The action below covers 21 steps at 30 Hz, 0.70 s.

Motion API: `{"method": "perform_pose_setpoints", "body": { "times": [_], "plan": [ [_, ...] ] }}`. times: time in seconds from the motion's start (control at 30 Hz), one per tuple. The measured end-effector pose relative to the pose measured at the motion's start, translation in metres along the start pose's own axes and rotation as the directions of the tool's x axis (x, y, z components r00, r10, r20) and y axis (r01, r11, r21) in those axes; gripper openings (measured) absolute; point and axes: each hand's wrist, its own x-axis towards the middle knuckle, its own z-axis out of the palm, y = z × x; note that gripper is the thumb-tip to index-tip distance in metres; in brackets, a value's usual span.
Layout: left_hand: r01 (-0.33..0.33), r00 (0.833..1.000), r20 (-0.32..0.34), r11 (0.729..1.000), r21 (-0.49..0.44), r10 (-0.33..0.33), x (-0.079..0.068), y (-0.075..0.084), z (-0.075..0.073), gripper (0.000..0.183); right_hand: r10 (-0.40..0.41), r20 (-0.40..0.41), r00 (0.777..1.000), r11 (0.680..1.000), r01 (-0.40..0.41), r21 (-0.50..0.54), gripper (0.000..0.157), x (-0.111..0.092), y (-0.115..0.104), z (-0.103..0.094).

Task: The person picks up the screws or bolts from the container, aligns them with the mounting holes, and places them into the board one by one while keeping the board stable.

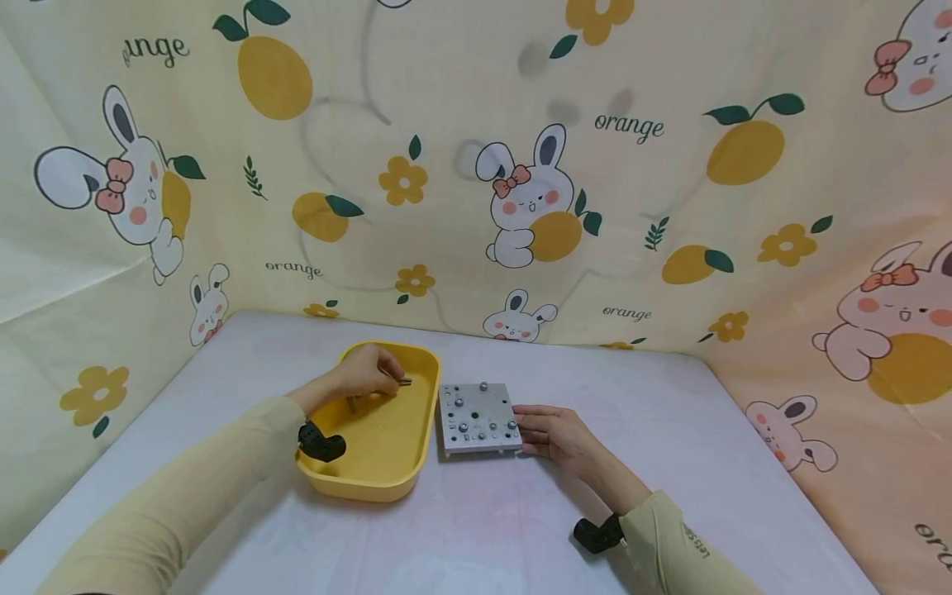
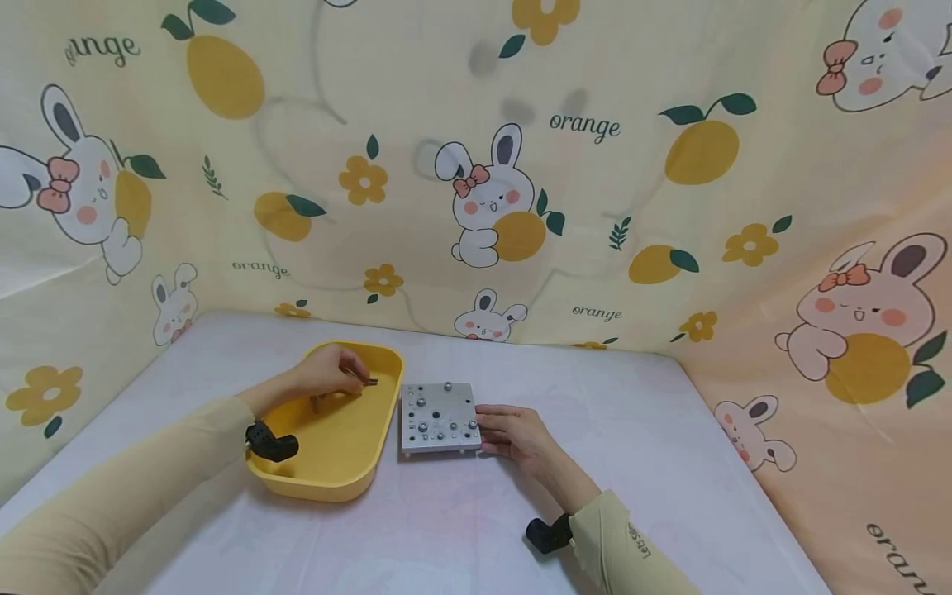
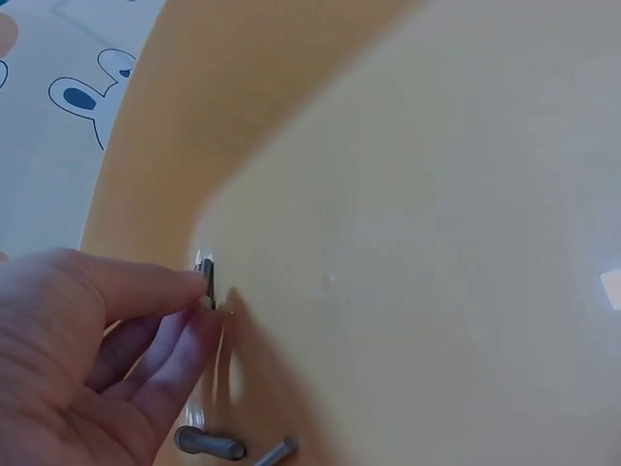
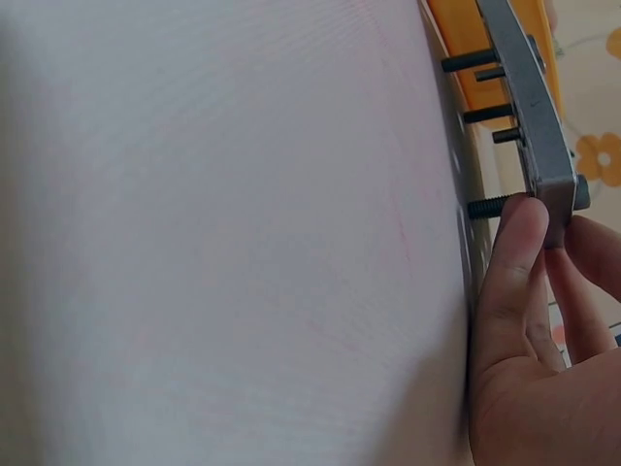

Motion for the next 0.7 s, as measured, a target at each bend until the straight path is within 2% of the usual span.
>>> {"method": "perform_pose_setpoints", "body": {
  "times": [0.1, 0.23, 0.43, 0.7],
  "plan": [
    [0.041, 0.999, -0.021, 0.999, 0.002, -0.041, 0.0007, 0.0002, 0.0020, 0.016, 0.007, -0.006, 1.000, 1.000, -0.007, 0.000, 0.038, -0.0005, -0.0006, 0.0007],
    [0.061, 0.998, -0.026, 0.998, 0.016, -0.060, 0.0006, 0.0030, 0.0050, 0.016, 0.021, -0.020, 1.000, 1.000, -0.021, -0.001, 0.038, -0.0002, -0.0011, 0.0010],
    [0.025, 1.000, -0.002, 0.998, 0.061, -0.024, 0.0022, 0.0046, 0.0078, 0.015, 0.026, -0.014, 1.000, 1.000, -0.026, -0.010, 0.037, -0.0006, -0.0017, 0.0013],
    [0.021, 0.999, 0.038, 0.999, 0.048, -0.022, 0.0045, 0.0073, 0.0087, 0.011, 0.025, -0.017, 1.000, 1.000, -0.026, -0.014, 0.037, -0.0007, -0.0013, -0.0003]
  ]
}}
